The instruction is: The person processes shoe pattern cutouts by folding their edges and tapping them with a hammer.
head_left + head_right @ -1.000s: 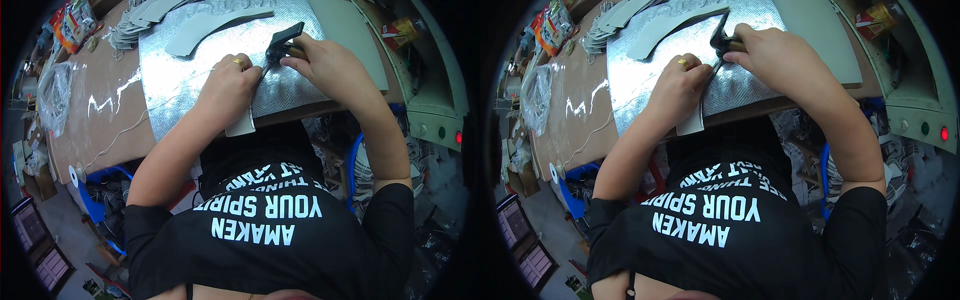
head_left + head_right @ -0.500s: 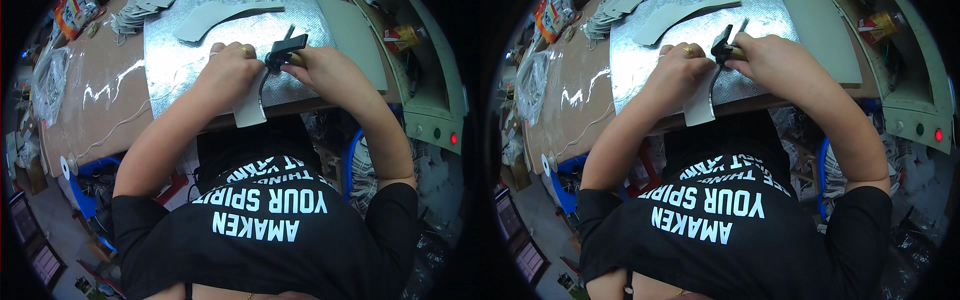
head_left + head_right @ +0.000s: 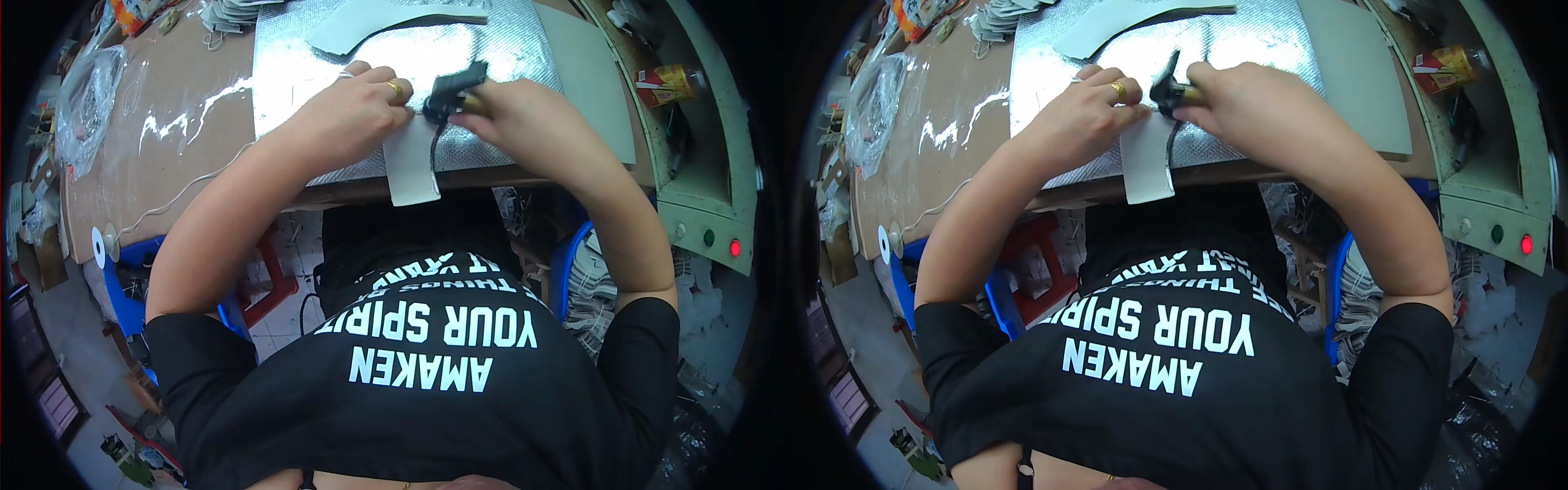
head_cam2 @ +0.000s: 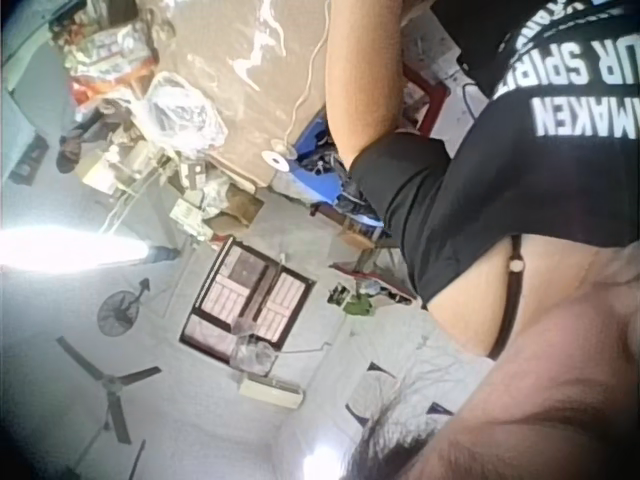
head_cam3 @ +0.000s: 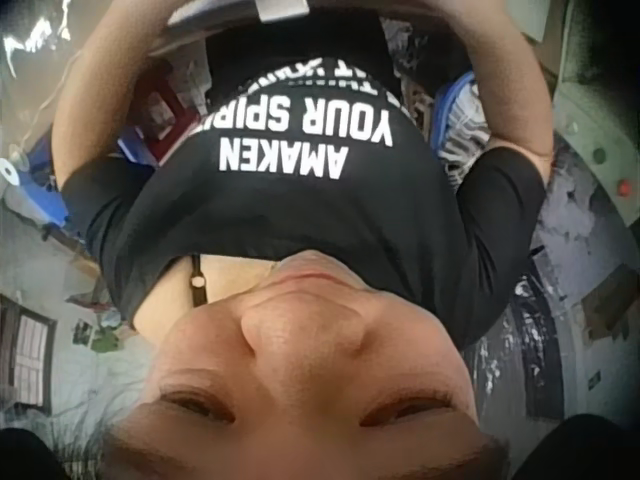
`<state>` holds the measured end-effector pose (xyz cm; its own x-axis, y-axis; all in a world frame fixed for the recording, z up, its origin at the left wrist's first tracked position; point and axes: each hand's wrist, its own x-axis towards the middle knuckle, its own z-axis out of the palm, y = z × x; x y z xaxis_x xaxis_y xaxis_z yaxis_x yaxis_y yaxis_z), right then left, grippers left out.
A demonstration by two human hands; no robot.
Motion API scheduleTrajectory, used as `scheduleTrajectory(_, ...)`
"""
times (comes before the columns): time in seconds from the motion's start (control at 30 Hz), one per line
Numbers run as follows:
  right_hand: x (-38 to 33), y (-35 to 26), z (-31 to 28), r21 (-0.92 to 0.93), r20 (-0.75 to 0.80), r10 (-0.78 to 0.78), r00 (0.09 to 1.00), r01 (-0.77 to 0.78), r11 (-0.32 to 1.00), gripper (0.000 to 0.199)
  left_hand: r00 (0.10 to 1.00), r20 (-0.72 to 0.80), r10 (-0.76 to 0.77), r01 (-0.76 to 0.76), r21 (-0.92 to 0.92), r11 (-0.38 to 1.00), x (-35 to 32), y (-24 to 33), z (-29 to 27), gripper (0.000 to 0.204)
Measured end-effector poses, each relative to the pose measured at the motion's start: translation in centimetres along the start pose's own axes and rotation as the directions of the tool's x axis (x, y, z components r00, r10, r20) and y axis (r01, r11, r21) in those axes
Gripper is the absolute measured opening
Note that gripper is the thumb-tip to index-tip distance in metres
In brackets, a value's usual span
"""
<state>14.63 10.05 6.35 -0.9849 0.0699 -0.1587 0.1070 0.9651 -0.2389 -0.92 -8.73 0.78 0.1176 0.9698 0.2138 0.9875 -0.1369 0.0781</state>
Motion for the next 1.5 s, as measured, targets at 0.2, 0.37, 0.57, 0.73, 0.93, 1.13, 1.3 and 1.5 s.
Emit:
scheduleTrajectory(0.2,1.0,-0.3,-0.8,-0.043,-0.011,-0.043,0.999,0.042,0.998,0.035,0.919,-0.096,-0.383,0.365,-0.168,0.916,-4.4,0.3,-1.2,0.016)
scheduleTrajectory(0.37,2.7,-1.1,1.4,0.176,0.008,0.042,0.999,-0.043,0.983,0.035,0.493,0.465,-0.735,0.758,-0.644,0.102,-6.5,6.3,-1.4,0.034)
scheduleTrajectory(0.57,2.2,-1.3,-0.6,0.321,-0.173,-0.005,0.985,0.061,0.945,0.034,0.442,0.674,-0.592,0.448,-0.737,-0.506,-3.9,10.6,1.1,0.032)
scheduleTrajectory(0.73,-1.3,2.8,-0.7,0.666,-0.398,0.342,0.851,0.012,0.745,0.033,0.514,0.439,-0.737,0.489,-0.856,-0.17,-3.5,5.8,-1.8,0.028)
scheduleTrajectory(0.93,-3.9,7.9,4.1,0.691,-0.315,0.548,0.775,-0.208,0.692,0.037,0.474,0.384,-0.792,0.539,-0.838,-0.083,-2.0,-9.3,-5.7,0.028)
scheduleTrajectory(1.13,-4.9,8.3,6.5,0.794,-0.26,0.567,0.782,-0.161,0.586,0.039,0.217,0.091,-0.972,0.708,-0.7,0.093,-1.7,-19.2,-4.4,0.059)
scheduleTrajectory(1.3,-4.6,8.0,5.9,0.765,-0.211,0.543,0.813,-0.209,0.61,0.039,0.389,0.397,-0.832,0.205,-0.917,-0.342,0.2,-9.8,-4.5,0.044)
scheduleTrajectory(1.5,-4.4,6.5,5.1,0.662,-0.255,0.514,0.819,-0.239,0.71,0.04,0.455,0.275,-0.847,0.146,-0.961,-0.234,-0.6,-6.5,-2.3,0.033)
